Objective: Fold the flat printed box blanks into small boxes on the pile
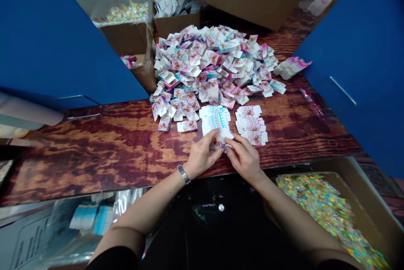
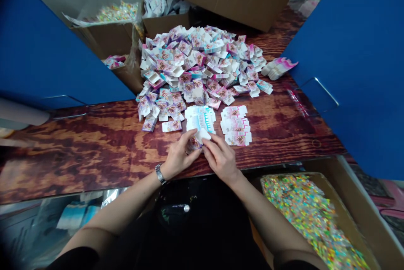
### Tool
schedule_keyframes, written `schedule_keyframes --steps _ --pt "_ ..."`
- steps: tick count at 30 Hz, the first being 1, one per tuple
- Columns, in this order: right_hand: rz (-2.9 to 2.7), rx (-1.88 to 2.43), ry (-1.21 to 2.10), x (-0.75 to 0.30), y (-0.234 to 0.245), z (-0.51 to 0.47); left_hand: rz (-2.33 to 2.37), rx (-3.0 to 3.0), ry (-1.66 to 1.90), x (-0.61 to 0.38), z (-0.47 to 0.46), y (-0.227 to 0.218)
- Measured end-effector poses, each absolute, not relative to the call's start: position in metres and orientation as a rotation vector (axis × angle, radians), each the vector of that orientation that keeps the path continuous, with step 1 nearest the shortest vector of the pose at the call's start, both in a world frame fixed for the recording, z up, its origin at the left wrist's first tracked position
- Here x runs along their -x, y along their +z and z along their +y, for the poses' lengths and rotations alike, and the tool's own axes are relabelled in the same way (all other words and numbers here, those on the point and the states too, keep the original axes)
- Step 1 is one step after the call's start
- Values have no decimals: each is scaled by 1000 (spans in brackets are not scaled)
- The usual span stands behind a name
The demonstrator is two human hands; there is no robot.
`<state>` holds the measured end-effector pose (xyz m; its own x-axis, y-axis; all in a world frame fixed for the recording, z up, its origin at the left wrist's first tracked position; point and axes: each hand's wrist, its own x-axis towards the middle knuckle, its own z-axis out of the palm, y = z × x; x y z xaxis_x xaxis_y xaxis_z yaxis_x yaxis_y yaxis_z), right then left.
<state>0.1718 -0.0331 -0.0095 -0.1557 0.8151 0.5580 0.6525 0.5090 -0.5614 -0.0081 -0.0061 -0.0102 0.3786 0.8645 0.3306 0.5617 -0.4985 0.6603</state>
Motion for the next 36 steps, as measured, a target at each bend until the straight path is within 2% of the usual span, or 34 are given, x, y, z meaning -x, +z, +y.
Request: schedule_keyframes --steps 4,8,15,21,28,36 --pt "-1848 1218 492 -169 -6 -34 1157 -2225 903 8 -7 -11" --pt "-1502 1297 860 -168 0 -31 1122 -2295 840 10 -5 -9" --pt "-1281 1267 1196 -168 0 -15 1115 -2370 834 9 -4 -2" --pt "-1438 1353 1071 -171 7 -12 1209 -2354 820 7 -4 -5" --pt "-1773 1360 610 -162 23 -17 1236 -2412 787 7 -2 -9" --pt "-1798 1342 602 -164 21 -17 1211 -2449 828 7 -4 -9"
